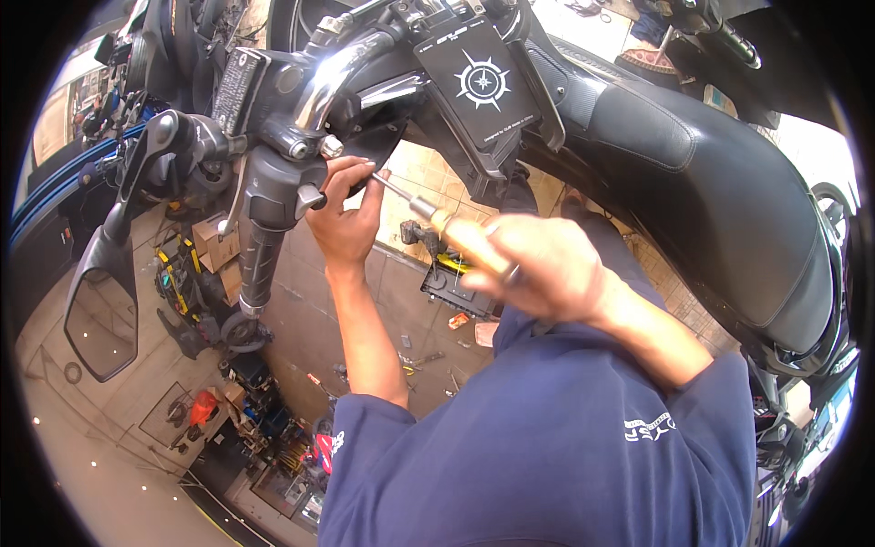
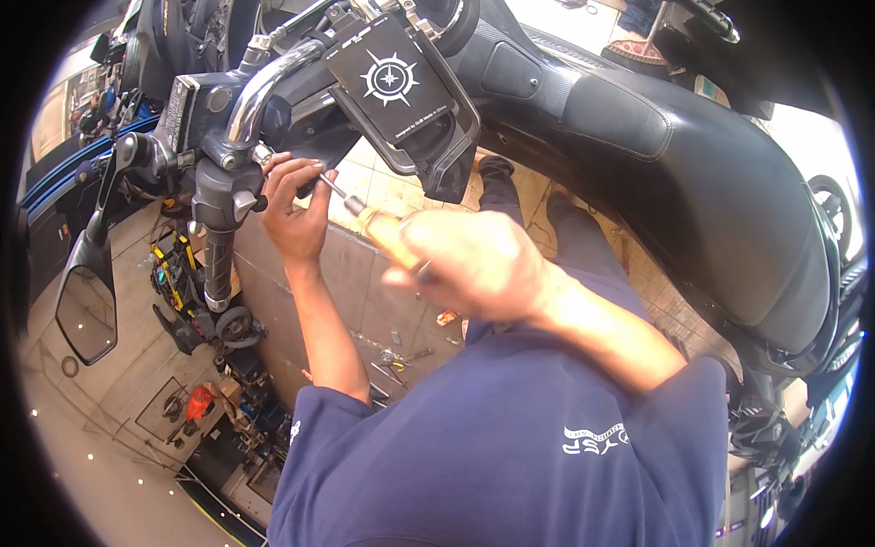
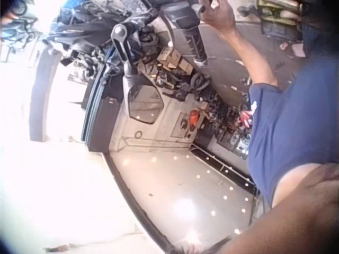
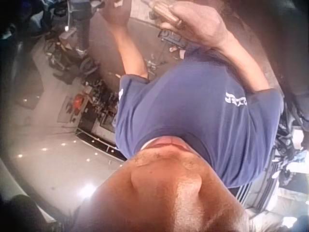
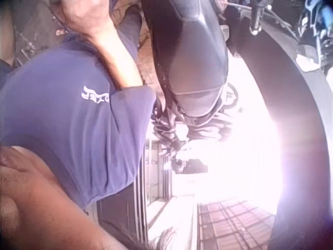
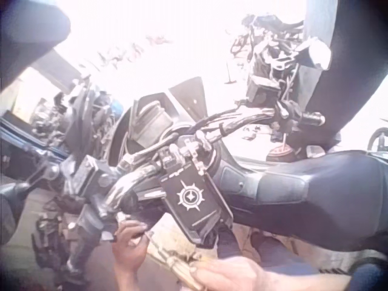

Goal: The person removes screws from a motorcycle fairing and dashboard area using a screwdriver, handles internal wiring, and adjusts the front panel.

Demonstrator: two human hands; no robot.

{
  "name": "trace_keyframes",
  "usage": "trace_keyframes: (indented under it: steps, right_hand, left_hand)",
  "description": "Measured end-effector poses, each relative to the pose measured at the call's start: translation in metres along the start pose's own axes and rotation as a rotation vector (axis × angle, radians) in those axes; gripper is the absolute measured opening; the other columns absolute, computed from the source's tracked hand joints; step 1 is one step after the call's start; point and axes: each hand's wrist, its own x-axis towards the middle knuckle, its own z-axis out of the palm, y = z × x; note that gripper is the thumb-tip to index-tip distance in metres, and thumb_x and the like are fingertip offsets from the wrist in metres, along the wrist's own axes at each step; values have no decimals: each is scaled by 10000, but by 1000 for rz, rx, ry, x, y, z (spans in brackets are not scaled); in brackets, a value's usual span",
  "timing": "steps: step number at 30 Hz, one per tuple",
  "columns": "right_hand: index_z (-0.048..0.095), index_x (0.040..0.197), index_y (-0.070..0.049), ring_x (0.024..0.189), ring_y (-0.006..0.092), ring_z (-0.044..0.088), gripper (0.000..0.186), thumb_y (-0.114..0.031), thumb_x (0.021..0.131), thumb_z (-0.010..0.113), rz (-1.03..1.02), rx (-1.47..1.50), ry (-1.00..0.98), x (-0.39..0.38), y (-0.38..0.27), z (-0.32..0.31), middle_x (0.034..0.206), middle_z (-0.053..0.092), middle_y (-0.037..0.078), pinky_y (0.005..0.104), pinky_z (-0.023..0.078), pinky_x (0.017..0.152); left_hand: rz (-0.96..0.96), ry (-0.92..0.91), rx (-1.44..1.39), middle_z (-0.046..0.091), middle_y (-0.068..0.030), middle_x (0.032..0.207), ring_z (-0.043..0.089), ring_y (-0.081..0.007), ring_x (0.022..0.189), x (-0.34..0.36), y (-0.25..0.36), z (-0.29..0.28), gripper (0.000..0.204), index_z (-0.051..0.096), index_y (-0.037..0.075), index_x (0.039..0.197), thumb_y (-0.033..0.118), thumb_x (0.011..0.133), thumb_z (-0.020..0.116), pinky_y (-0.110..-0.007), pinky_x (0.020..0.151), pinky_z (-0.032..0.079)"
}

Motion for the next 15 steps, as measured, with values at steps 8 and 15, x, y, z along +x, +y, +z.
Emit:
trace_keyframes:
  steps: [8,15]
  right_hand:
    - [660,898,-8,701,258,640,183,-121,769,722,-332,-562,28,135,-2,-55,809,640,109,335,501,610]
    - [685,848,40,821,375,693,128,-78,814,648,64,-394,-346,186,-38,-99,822,682,239,446,540,744]
  left_hand:
    - [-280,274,-105,685,-22,830,622,-90,718,10,-2,12,97,678,-8,857,-8,819,767,-253,675,508]
    - [-419,362,-229,651,-3,791,583,-79,751,12,-7,29,116,672,3,825,29,822,785,-250,725,464]
